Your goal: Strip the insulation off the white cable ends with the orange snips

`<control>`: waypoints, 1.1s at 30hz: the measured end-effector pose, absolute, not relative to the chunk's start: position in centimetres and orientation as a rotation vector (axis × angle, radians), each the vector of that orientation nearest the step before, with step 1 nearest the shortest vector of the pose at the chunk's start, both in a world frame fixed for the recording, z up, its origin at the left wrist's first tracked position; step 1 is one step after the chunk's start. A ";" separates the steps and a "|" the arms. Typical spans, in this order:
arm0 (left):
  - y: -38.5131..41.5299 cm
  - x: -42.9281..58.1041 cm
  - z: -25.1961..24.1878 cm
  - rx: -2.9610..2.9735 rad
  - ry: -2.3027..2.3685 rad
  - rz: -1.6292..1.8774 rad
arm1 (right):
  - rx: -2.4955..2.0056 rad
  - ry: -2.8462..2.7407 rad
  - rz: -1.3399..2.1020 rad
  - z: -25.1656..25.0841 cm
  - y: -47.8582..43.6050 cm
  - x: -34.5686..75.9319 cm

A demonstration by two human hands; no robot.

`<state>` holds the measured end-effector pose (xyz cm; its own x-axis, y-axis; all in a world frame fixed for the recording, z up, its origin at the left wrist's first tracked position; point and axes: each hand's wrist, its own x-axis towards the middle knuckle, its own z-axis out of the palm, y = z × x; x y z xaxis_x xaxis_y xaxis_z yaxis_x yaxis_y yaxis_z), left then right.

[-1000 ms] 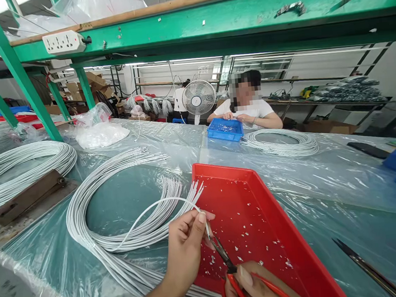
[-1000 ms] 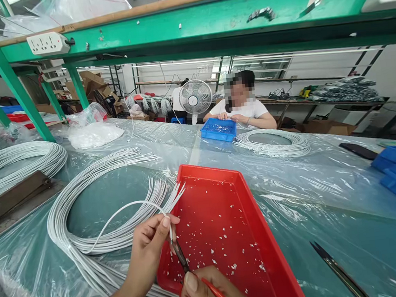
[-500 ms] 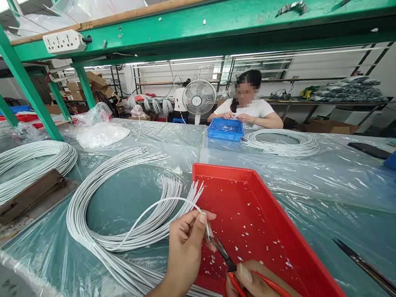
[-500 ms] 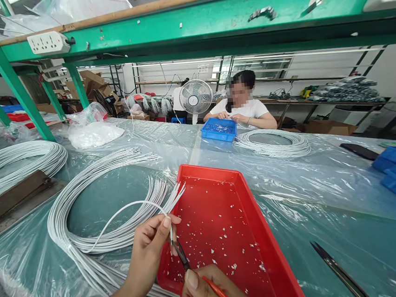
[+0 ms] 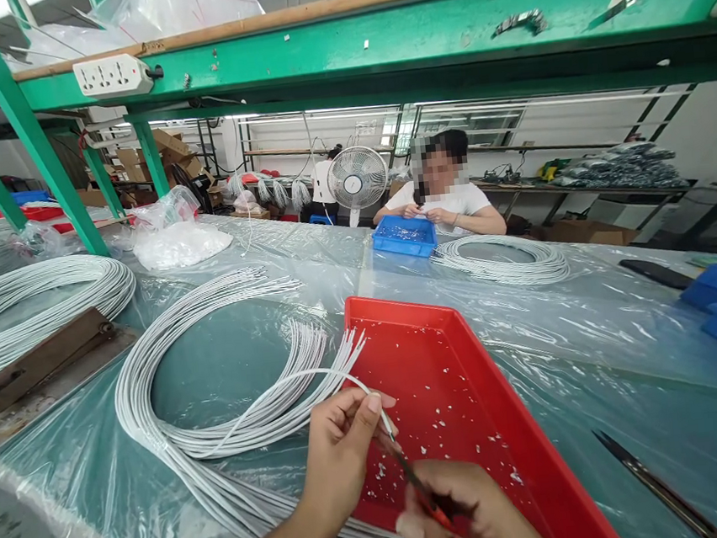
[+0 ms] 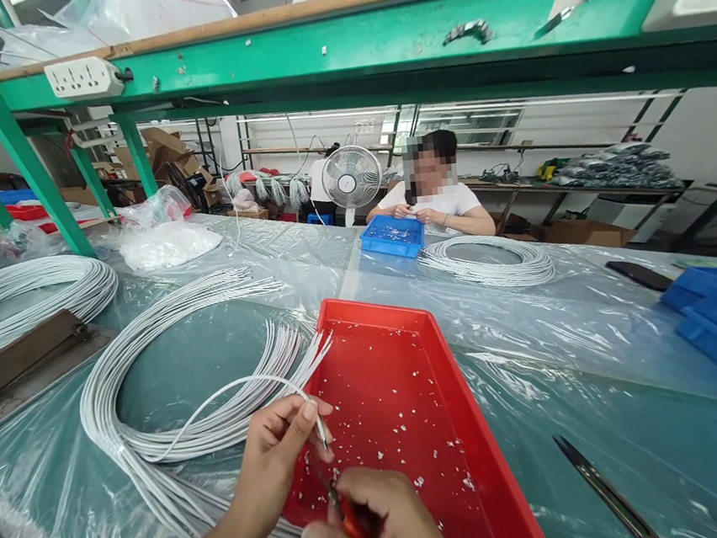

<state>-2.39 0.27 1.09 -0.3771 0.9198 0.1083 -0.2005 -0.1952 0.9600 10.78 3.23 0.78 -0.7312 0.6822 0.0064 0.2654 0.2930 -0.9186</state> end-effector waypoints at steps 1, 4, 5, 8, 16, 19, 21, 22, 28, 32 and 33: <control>0.2 -2.3 1.0 0.946 1.211 1.707 | -0.878 -2.098 1.361 0.7 3.4 10.7; 0.1 -1.9 0.8 0.973 1.261 1.729 | -0.978 -1.870 1.213 0.8 3.6 10.5; 0.0 -1.7 0.7 0.993 1.286 1.732 | -0.990 -1.822 1.176 0.8 3.7 10.6; -0.2 -1.6 0.5 1.081 1.361 1.734 | -1.005 -1.750 1.138 0.8 3.8 10.7; -0.6 -1.3 0.3 1.288 1.420 1.722 | -1.007 -1.854 1.063 0.3 4.2 11.0; -0.8 -1.3 0.1 1.327 1.447 1.714 | -0.991 -1.869 0.944 0.0 4.2 11.0; -0.9 -1.3 -0.1 1.341 1.462 1.704 | -0.987 -1.901 0.847 -0.1 4.0 10.9; -1.0 -1.3 -0.1 1.352 1.465 1.699 | -0.984 -1.923 0.803 -0.1 3.9 10.9; -0.8 -1.3 0.3 1.391 1.464 1.685 | -0.942 -1.983 0.655 0.2 3.6 11.0; -0.7 -1.1 0.5 1.309 1.427 1.734 | -0.936 -1.989 0.649 0.3 3.6 11.0; -0.7 -1.1 0.4 1.282 1.407 1.744 | -0.938 -1.991 0.649 0.2 3.6 11.0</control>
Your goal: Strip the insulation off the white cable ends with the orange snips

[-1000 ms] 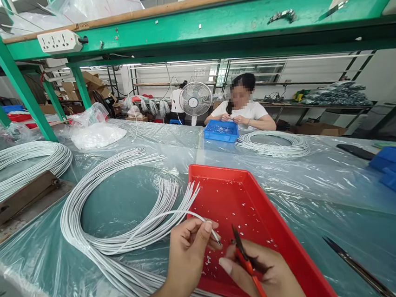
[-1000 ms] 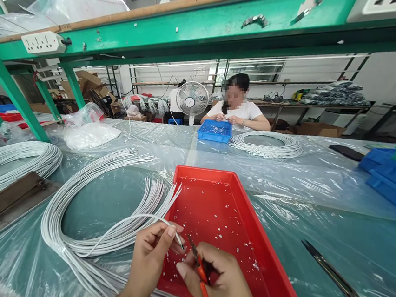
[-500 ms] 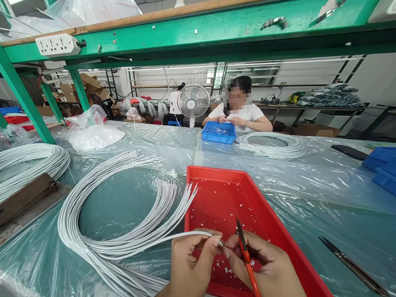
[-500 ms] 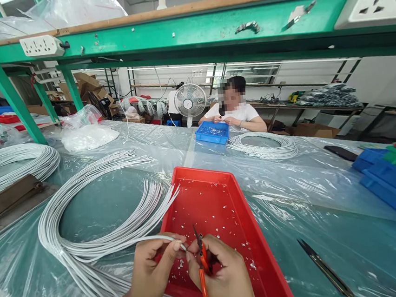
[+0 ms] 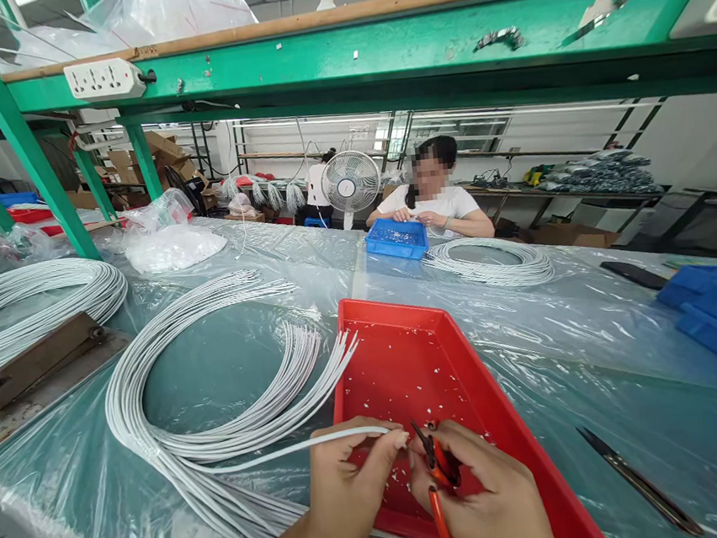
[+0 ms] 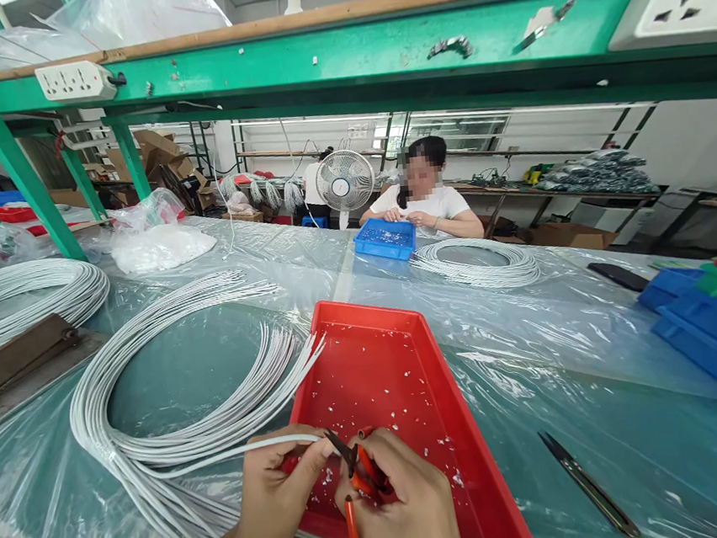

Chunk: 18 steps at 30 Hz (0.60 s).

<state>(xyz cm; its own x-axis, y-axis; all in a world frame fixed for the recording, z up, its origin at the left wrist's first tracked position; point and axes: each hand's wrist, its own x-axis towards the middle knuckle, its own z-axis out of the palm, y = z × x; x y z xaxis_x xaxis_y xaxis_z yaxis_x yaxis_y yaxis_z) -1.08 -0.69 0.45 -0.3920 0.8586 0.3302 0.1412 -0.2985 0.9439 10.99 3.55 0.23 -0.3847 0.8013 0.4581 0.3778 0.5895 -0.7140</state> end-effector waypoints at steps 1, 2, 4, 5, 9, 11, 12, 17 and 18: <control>-0.7 -1.0 0.4 1.257 1.389 1.753 | -0.940 -1.996 0.645 0.2 3.5 11.0; -0.7 -1.0 0.4 1.236 1.374 1.758 | -0.940 -2.003 0.636 0.2 3.5 11.0; -0.7 -0.9 0.4 1.201 1.355 1.754 | -0.939 -2.027 0.613 0.1 3.5 11.0; -0.6 -0.9 0.4 1.185 1.353 1.749 | -0.936 -2.039 0.601 0.0 3.4 11.0; -0.6 -0.8 0.4 1.181 1.353 1.732 | -0.931 -2.049 0.620 -0.3 3.6 11.0; -0.7 -0.7 0.4 1.215 1.361 1.733 | -0.937 -2.031 0.661 -0.4 3.6 10.9; -0.7 -0.7 0.3 1.236 1.368 1.728 | -0.941 -2.021 0.685 -0.5 3.5 10.9; -0.4 -0.8 -0.2 1.232 1.434 1.687 | -0.825 -2.028 0.788 -0.5 2.3 10.4; -0.2 -0.8 -0.3 1.189 1.441 1.687 | -0.789 -2.035 0.794 -0.4 2.1 10.3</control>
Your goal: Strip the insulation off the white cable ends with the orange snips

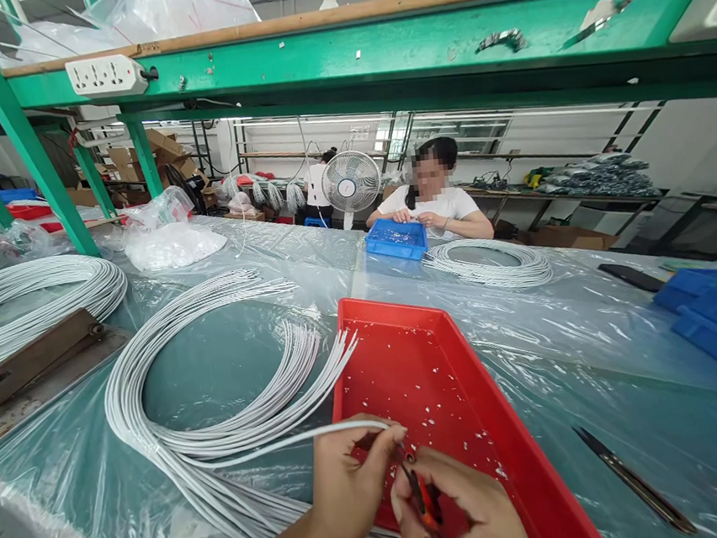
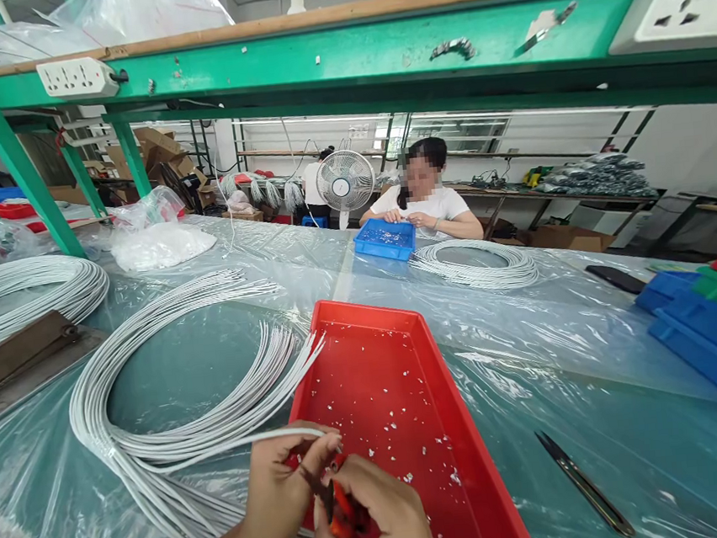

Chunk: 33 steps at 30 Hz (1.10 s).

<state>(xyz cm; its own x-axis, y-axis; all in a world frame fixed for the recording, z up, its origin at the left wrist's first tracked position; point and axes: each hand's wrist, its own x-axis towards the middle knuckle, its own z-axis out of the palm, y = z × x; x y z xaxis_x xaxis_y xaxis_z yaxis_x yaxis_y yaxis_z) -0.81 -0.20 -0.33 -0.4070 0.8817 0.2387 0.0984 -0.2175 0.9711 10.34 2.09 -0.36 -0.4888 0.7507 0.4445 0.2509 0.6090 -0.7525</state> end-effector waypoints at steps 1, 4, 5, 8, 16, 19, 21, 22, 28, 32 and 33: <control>0.0 -0.9 -0.4 1.139 1.439 1.693 | -0.770 -2.030 0.796 -0.2 1.9 10.3; 0.3 -1.1 -0.4 1.021 1.358 1.736 | -0.812 -1.929 0.815 0.7 2.2 10.6; 0.3 -1.2 -0.3 1.003 1.319 1.744 | -0.838 -1.891 0.819 1.0 2.5 10.8; 0.2 -1.4 0.0 0.981 1.241 1.751 | -0.867 -1.874 0.810 1.4 3.9 11.4; 0.4 -1.3 0.1 0.986 1.279 1.775 | -0.847 -2.026 0.743 1.0 4.7 11.6; 0.3 -1.3 -0.2 1.032 1.328 1.795 | -0.811 -2.059 0.693 0.8 4.2 11.3; 0.1 -1.3 -0.3 1.091 1.385 1.809 | -0.794 -2.092 0.640 0.6 4.1 11.3; 0.0 -1.3 -0.3 1.133 1.414 1.806 | -0.788 -2.106 0.614 0.5 4.1 11.3; -0.5 -1.2 -0.2 1.343 1.450 1.748 | -0.821 -2.208 0.428 -0.2 4.1 12.0; -0.5 -1.0 -0.3 1.340 1.367 1.701 | -0.799 -2.243 0.267 -0.1 3.8 11.9; -0.4 -1.0 -0.3 1.307 1.340 1.698 | -0.794 -2.234 0.269 0.0 3.8 11.9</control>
